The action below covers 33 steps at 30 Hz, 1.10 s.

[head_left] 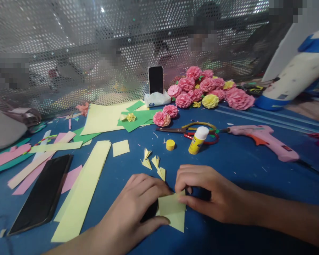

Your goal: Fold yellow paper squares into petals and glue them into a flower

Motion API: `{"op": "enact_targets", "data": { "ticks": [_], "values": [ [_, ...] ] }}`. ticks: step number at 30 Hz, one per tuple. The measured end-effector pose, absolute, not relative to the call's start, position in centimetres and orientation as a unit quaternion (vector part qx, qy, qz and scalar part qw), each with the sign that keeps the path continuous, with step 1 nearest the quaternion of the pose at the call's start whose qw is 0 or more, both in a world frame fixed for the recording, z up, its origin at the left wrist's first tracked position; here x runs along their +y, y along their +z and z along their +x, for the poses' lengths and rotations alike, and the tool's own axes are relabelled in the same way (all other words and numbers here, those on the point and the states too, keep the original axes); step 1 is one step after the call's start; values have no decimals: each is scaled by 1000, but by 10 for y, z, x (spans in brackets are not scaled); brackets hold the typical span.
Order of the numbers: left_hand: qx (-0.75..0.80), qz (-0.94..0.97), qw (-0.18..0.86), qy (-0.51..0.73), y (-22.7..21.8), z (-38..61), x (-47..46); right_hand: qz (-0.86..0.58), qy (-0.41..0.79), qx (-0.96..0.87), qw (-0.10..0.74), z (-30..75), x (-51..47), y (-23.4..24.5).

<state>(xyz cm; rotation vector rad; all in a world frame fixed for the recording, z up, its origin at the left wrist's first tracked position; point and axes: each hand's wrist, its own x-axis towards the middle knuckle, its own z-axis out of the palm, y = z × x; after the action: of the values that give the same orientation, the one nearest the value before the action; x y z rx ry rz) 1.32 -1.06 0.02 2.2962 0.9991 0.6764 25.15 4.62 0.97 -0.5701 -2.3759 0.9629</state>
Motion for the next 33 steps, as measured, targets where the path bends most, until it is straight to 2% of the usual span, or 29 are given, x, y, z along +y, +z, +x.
{"op": "enact_targets", "data": {
  "ticks": [4, 9, 13, 17, 23, 26, 27, 30, 33],
  "values": [
    [408, 843, 273, 220, 0, 18, -9, -245, 388, -841, 288, 253, 53, 12],
    [411, 834, 282, 237, -3, 23, -10, -336, 420, -791, 292, 255, 57, 7],
    [382, 846, 279, 245, 8, 19, -9, -350, 425, -784, 285, 256, 58, 7],
    [393, 879, 213, 165, 26, -4, 2, -330, 434, -795, 268, 254, 58, 11],
    [527, 847, 69, -1, 42, -58, 17, -290, 425, -825, 233, 250, 57, 11],
    [513, 854, -49, 66, 46, -54, 11, -278, 415, -834, 233, 248, 56, 7],
    [499, 859, -49, 106, 46, -46, 7, -274, 410, -838, 233, 248, 55, 6],
    [450, 864, 82, 211, 37, -12, -5, -259, 384, -856, 232, 245, 53, 4],
    [444, 848, 199, 210, 21, 15, -8, -246, 365, -871, 220, 243, 51, 2]
  ]
}}
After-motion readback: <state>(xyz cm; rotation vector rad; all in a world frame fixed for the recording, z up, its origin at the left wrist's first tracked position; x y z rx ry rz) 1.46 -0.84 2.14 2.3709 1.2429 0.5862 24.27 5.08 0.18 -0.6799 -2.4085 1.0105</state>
